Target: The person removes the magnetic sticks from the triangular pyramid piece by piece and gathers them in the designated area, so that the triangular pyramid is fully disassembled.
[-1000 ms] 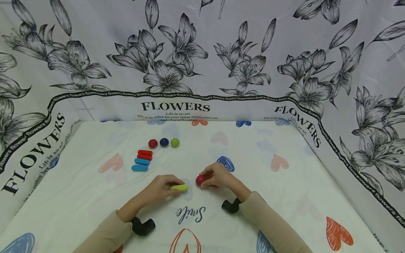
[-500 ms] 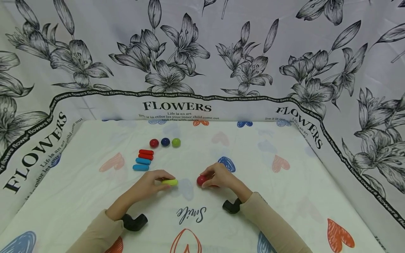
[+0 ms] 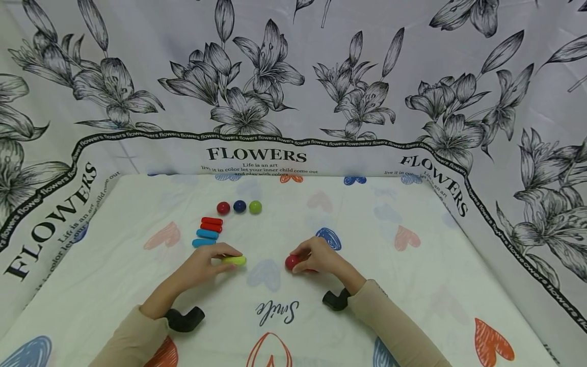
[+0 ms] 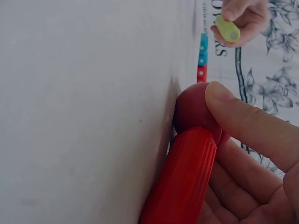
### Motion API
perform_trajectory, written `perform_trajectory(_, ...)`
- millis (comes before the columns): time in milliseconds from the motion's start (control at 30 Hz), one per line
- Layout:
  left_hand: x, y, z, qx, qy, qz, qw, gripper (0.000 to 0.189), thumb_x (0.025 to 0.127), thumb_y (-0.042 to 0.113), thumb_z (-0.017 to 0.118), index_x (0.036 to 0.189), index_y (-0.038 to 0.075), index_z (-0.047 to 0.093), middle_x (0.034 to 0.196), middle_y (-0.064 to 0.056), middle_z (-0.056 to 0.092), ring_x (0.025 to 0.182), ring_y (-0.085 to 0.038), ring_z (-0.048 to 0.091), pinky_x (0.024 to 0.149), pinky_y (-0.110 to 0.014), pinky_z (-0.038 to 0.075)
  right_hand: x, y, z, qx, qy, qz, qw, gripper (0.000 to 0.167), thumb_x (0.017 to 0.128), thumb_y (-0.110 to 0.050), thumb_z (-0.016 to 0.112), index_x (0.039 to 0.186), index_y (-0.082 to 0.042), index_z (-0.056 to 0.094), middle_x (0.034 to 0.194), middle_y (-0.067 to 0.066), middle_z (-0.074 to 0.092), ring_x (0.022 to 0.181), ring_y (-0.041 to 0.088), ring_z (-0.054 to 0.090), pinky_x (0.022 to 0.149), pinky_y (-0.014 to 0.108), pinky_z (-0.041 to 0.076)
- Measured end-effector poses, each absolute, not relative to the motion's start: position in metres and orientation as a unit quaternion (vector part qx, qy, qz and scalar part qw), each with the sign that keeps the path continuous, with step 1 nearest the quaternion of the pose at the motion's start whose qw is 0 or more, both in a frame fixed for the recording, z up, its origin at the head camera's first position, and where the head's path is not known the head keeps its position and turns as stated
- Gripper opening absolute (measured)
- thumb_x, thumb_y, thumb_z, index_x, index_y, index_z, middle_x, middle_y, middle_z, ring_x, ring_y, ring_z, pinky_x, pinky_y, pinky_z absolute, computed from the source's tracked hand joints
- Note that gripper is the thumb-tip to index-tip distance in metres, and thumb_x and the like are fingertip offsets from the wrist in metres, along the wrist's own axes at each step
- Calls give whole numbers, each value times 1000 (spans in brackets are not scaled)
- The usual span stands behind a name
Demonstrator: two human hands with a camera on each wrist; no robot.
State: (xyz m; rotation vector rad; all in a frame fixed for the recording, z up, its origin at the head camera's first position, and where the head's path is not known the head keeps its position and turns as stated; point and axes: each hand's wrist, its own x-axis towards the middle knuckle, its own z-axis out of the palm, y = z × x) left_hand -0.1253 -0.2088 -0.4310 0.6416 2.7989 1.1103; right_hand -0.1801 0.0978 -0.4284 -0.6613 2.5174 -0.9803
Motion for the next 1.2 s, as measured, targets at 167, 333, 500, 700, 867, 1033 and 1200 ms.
perform_trajectory(167, -125, -218, -428, 202, 915, 348, 26, 26, 83, 12, 73, 109, 13, 72, 106, -2, 73, 95, -13, 66, 86, -19, 55, -180, 97, -429, -234, 891, -346, 178, 32, 75, -16, 83, 105, -8, 74, 102, 10, 74, 90, 14, 62, 82, 29, 58)
perform_trajectory(333, -126, -228, -428, 193, 922, 336, 3, 25, 81, 11, 75, 106, 12, 73, 103, -3, 74, 93, -11, 66, 83, -19, 57, -181, 97, -430, -229, 891, -349, 179, 32, 75, -15, 82, 105, -8, 74, 102, 10, 74, 90, 13, 62, 82, 29, 58)
perform_trajectory(500, -125, -237, -430, 181, 926, 330, -14, 25, 80, 12, 76, 105, 13, 74, 102, -3, 75, 91, -9, 65, 82, -20, 57, -181, 98, -430, -238, 888, -351, 179, 32, 75, -16, 82, 105, -7, 74, 102, 10, 74, 89, 14, 62, 82, 29, 58)
perform_trajectory(700, -123, -246, -430, 189, 927, 323, -39, 24, 79, 13, 77, 102, 12, 74, 99, -4, 75, 89, -9, 66, 80, -23, 58, -181, 98, -431, -239, 889, -349, 178, 32, 76, -17, 82, 106, -8, 74, 102, 10, 74, 90, 13, 62, 82, 29, 58)
perform_trajectory(867, -123, -252, -430, 187, 930, 312, -56, 24, 77, 11, 78, 101, 11, 74, 98, -5, 75, 87, -10, 65, 78, -23, 58, -181, 98, -431, -237, 888, -350, 179, 32, 76, -17, 82, 105, -8, 74, 102, 10, 74, 90, 13, 62, 82, 29, 58)
perform_trajectory(1033, -124, -258, -433, 160, 941, 297, -37, 25, 79, 10, 77, 103, 11, 74, 102, -5, 75, 90, -15, 65, 80, -20, 57, -181, 98, -431, -234, 889, -350, 181, 32, 75, -16, 82, 105, -8, 74, 102, 10, 74, 90, 13, 62, 82, 29, 58)
perform_trajectory(1200, -126, -264, -435, 145, 946, 288, -27, 24, 79, 10, 77, 102, 12, 74, 103, -7, 74, 90, -18, 65, 79, -19, 56, -181, 98, -430, -230, 891, -347, 180, 32, 75, -16, 82, 105, -9, 74, 102, 9, 74, 90, 13, 62, 82, 29, 58)
